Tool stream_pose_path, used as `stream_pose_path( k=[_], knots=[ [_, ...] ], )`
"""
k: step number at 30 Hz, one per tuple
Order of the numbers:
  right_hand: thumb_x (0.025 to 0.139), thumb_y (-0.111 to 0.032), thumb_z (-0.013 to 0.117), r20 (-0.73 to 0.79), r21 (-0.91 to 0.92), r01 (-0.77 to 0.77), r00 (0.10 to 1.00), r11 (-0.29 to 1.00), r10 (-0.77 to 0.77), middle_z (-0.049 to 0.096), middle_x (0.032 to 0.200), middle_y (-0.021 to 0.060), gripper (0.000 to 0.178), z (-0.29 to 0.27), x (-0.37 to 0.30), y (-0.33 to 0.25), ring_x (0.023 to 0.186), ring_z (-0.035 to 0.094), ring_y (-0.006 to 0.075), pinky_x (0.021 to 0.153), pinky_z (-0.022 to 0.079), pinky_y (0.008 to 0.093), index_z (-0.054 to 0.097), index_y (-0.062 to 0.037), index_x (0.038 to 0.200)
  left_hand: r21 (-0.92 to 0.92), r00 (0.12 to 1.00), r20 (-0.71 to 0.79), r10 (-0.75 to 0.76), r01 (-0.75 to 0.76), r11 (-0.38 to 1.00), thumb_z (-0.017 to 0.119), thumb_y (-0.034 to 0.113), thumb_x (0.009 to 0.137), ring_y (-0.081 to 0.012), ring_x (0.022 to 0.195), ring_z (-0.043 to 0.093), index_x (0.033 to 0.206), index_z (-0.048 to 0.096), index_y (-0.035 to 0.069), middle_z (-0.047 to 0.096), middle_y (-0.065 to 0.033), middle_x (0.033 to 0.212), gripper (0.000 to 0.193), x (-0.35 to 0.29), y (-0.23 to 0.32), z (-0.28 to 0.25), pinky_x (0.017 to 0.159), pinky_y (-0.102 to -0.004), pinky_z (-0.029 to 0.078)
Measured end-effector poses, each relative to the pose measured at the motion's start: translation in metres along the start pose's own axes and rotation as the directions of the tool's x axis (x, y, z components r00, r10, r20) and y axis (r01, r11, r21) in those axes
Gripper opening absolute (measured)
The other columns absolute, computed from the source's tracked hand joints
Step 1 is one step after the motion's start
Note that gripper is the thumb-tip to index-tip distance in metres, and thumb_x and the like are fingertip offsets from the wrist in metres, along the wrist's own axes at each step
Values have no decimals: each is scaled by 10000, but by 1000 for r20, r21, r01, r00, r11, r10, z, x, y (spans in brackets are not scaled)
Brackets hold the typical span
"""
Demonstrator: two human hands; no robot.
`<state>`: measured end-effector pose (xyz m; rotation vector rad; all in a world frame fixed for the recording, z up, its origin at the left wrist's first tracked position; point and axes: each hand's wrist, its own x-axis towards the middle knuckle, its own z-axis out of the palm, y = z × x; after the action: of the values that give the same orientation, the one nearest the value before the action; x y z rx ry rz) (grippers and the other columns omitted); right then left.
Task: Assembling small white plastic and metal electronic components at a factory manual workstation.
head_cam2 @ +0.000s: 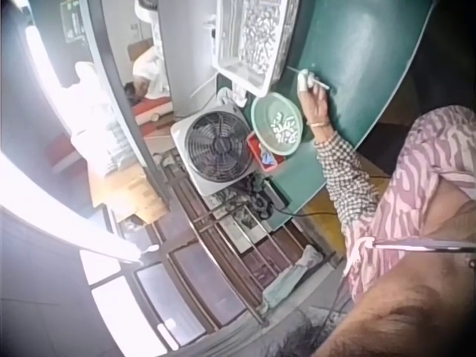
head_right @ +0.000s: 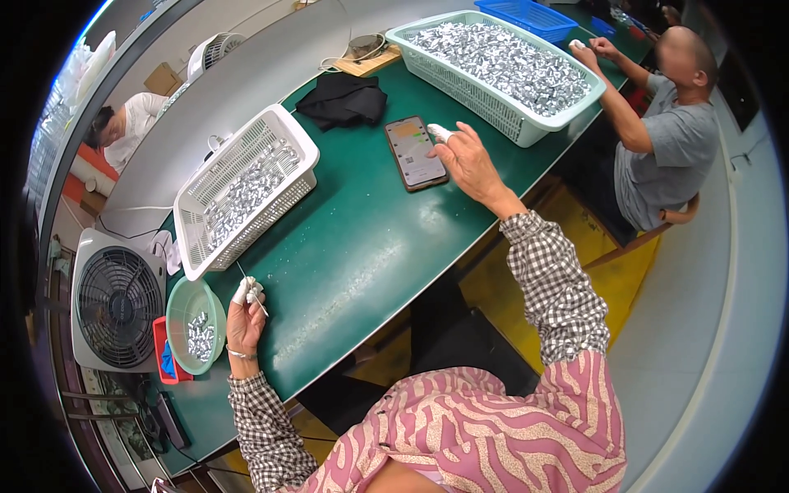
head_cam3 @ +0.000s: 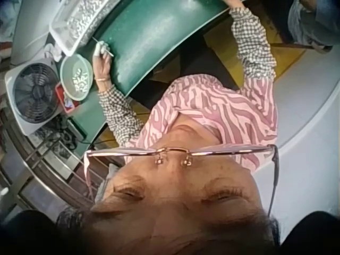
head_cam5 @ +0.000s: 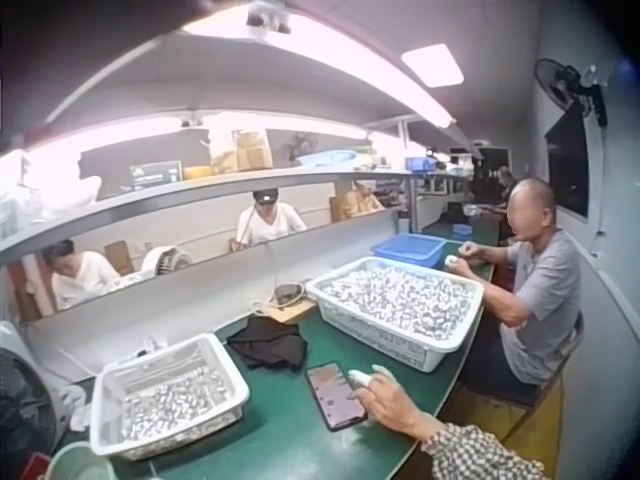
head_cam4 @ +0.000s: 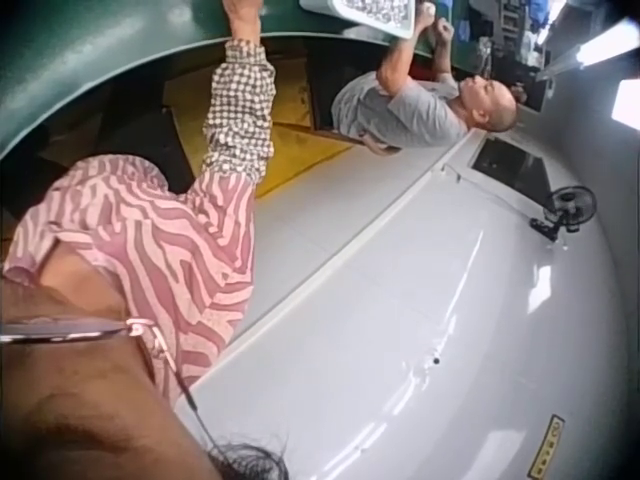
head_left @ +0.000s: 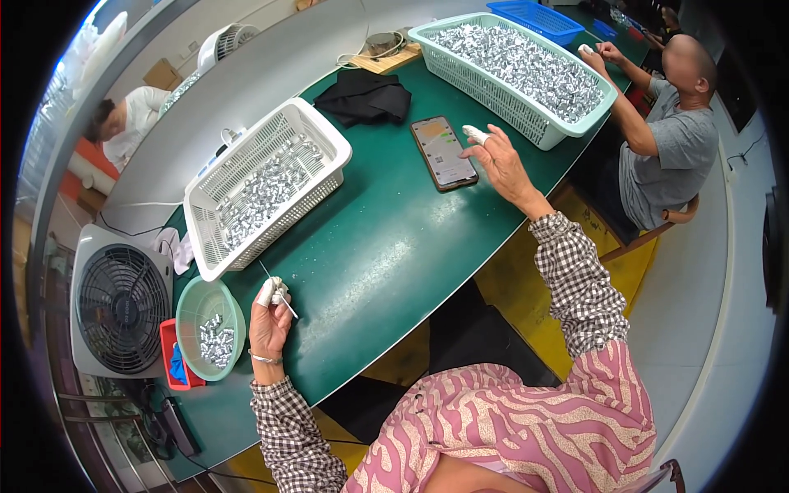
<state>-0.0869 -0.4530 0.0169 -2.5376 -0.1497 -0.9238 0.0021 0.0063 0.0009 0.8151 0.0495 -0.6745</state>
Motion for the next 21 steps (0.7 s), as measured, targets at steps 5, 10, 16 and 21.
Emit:
stream_pose_path(
  k=[5,10,16,21],
  knots=[
    [920,-205,450,-113,63,-12,993,998,19,579,767,82,236,4,7,5,796,543,270,986,312,434,588,-26,851,8,1000,27,1,-1,1000,483,158,917,-55,527,355,972,544,-3,470,-8,715,181,1,0,-1,333,-161,248],
    [947,-248,397,97,-30,-97,990,995,99,628,834,56,292,12,8,9,867,533,256,1015,280,425,539,-2,1012,22,1000,10,6,-6,1000,487,172,916,-54,521,369,960,540,2,487,-11,715,184,0,0,1,335,-160,261],
    [939,-236,411,47,51,-44,998,998,41,576,802,95,256,21,13,8,798,518,285,1006,293,424,528,-8,924,29,1000,7,12,-12,1000,489,176,915,-57,523,375,962,539,-1,497,-22,728,190,0,-1,1,342,-160,276],
    [934,-228,420,54,-120,-52,997,991,59,576,794,109,250,41,37,23,752,498,293,937,345,408,504,-2,867,25,1000,15,-3,2,1000,488,174,914,-59,524,376,965,539,-2,499,-22,731,190,-1,-1,3,342,-160,284]
  ],
)
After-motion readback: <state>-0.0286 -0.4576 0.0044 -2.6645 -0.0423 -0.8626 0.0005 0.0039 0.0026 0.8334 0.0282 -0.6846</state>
